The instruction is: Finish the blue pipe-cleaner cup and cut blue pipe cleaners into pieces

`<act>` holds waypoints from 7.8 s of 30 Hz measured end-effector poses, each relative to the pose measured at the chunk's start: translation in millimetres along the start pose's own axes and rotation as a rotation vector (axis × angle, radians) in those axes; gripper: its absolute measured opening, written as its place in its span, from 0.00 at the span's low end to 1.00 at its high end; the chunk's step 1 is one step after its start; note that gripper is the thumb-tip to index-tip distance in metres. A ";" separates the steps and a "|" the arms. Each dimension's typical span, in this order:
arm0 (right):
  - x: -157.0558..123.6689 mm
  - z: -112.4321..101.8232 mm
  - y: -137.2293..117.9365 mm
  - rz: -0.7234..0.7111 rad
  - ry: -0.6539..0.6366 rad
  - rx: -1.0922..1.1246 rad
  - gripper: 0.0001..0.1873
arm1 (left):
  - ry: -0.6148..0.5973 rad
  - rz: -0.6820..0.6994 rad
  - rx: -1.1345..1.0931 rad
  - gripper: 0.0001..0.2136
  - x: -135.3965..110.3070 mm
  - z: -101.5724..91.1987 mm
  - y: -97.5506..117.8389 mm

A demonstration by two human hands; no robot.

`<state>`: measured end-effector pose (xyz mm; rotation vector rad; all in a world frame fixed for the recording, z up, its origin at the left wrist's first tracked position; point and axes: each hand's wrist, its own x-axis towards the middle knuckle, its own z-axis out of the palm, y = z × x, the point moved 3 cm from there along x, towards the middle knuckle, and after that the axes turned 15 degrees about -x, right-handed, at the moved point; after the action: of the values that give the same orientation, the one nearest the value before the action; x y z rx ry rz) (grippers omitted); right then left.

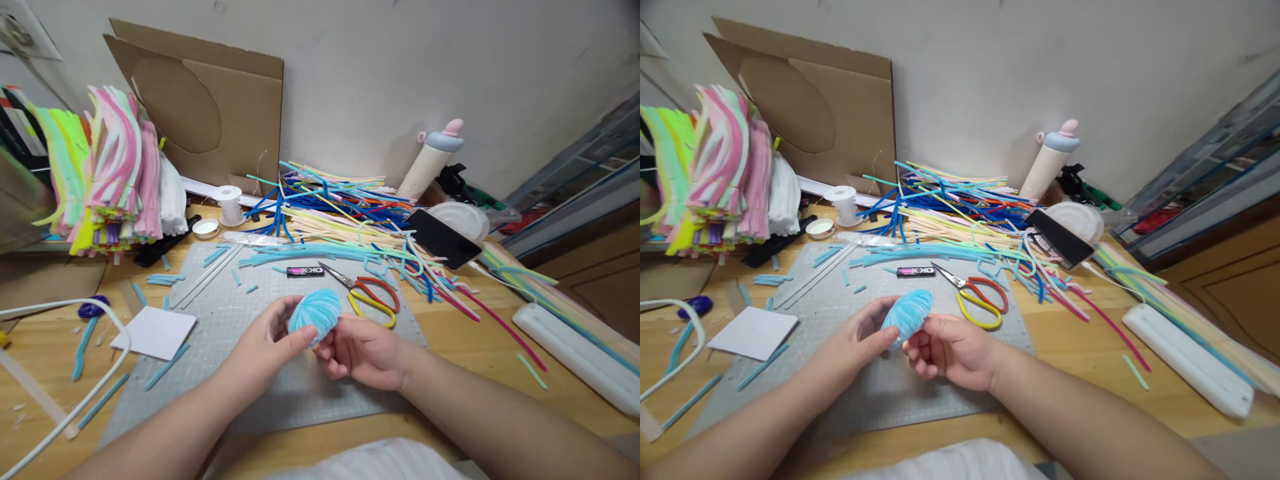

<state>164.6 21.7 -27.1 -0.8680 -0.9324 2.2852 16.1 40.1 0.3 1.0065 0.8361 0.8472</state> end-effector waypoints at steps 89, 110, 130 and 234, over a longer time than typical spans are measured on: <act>-9.0 -12.5 -13.4 -0.289 0.200 -0.115 0.15 | 0.107 -0.225 -1.043 0.32 6.6 -18.9 10.5; -7.0 -12.6 -10.6 -0.277 0.447 -0.459 0.13 | -0.156 0.420 0.832 0.33 -9.9 4.5 -2.4; -24.7 -1.7 -28.7 -0.500 0.485 -1.433 0.05 | -0.057 0.327 0.994 0.11 -16.8 1.2 22.0; -20.0 -9.8 -19.6 -0.177 0.169 -1.014 0.20 | -0.098 0.197 0.963 0.06 -12.0 13.8 6.0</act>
<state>189.1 24.9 -10.7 -1.2578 -2.0278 1.4694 22.0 26.3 12.4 1.9804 1.0942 0.5269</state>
